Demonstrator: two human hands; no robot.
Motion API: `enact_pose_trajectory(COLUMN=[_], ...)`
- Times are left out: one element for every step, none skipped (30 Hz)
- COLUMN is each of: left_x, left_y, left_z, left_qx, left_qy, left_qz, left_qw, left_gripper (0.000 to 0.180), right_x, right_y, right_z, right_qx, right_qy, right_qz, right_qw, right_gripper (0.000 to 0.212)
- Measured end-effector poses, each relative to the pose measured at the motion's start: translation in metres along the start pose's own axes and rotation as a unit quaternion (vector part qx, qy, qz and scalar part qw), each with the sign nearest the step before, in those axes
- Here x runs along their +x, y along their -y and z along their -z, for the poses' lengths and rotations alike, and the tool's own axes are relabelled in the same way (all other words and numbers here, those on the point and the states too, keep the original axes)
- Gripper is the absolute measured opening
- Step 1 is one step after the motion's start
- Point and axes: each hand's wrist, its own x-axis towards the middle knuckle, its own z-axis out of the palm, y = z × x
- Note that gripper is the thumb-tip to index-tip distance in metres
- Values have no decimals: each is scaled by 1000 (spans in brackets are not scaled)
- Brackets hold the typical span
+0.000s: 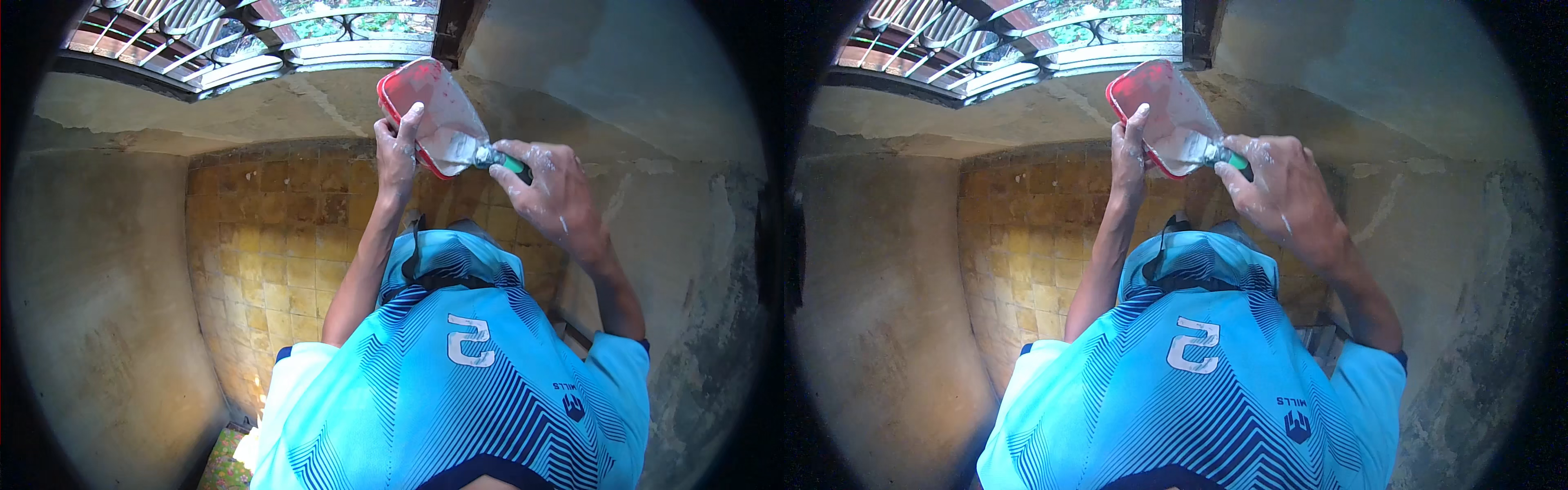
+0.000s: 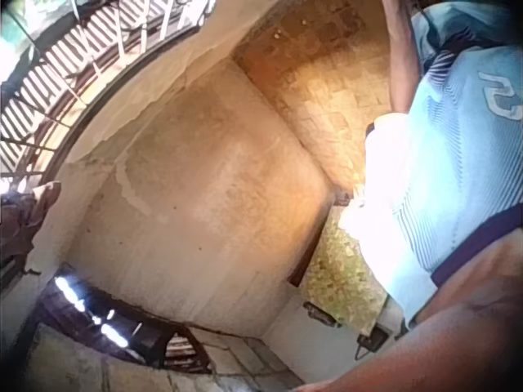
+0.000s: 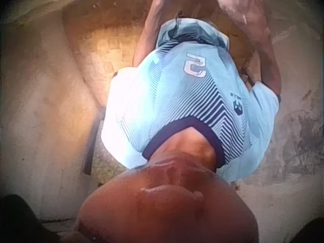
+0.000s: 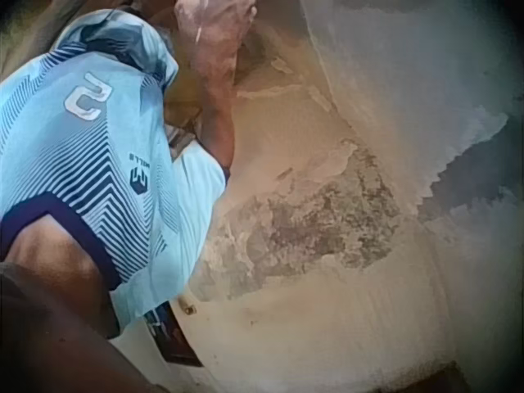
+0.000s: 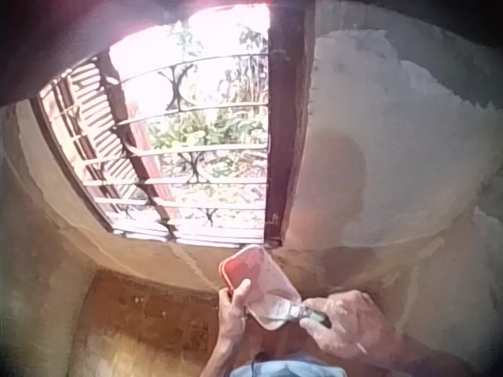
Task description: The person applies wall putty from a plastic container onto a wall around a window frame, then smooths it with a scraper tool.
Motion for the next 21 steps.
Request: enact_pose_trajectory(left_x=[4,9,11,12,13,13,12,9,6,9,14,15,13,10,8,7,8,7,7,6,5], left_y=[8,15,19,23,27,25,24,23,22,26,33,31,30,29,25,25,24,24,23,22,20], left_z=[2,4,5,5,6,3,1,0,-1,2,6,6,3,1,-2,-3,-4,-4,-3,-2,-2], left_qx=[0,9,18,19,14,9,9,41,71,71,49,27,28,7,-14,-14,-9,-4,-4,-11,-19], left_qy=[-1,-4,-7,-7,-5,1,3,-17,-41,-41,-19,7,9,15,20,20,15,8,6,11,19], left_qz=[0,-18,-35,-33,-29,-23,-20,-5,9,9,7,7,9,13,15,15,24,34,33,41,50], left_qw=[1000,1000,999,999,999,1000,1000,999,997,997,999,1000,1000,1000,1000,1000,1000,999,999,999,998], left_gripper=[69,66,63,63,63,63,63,62,62,62,63,64,64,67,69,69,70,72,72,73,74], right_x=[-3,-6,-9,-13,-16,-17,-18,-20,-24,-27,-29,-31,-33,-35,-35,-35,-36,-38,-39,-40,-42], right_y=[2,3,4,6,6,6,7,6,5,5,5,6,6,7,7,7,8,9,8,6,4], right_z=[-2,-1,-1,-1,-1,0,1,3,5,6,8,10,11,12,13,14,16,19,20,20,20], right_qx=[31,31,47,62,62,67,71,71,73,75,74,68,63,62,60,58,58,54,51,51,52], right_qy=[23,23,30,36,37,34,30,30,30,29,30,33,37,37,34,31,31,31,31,32,16], right_qz=[-46,-46,-77,-107,-108,-111,-113,-117,-127,-136,-135,-142,-149,-152,-151,-150,-149,-143,-137,-134,-124], right_qw=[998,998,996,992,991,991,991,990,989,987,988,987,986,986,986,987,987,988,989,989,991], right_gripper=[34,34,34,34,34,34,34,34,35,35,35,35,35,35,35,35,35,35,35,35,35])
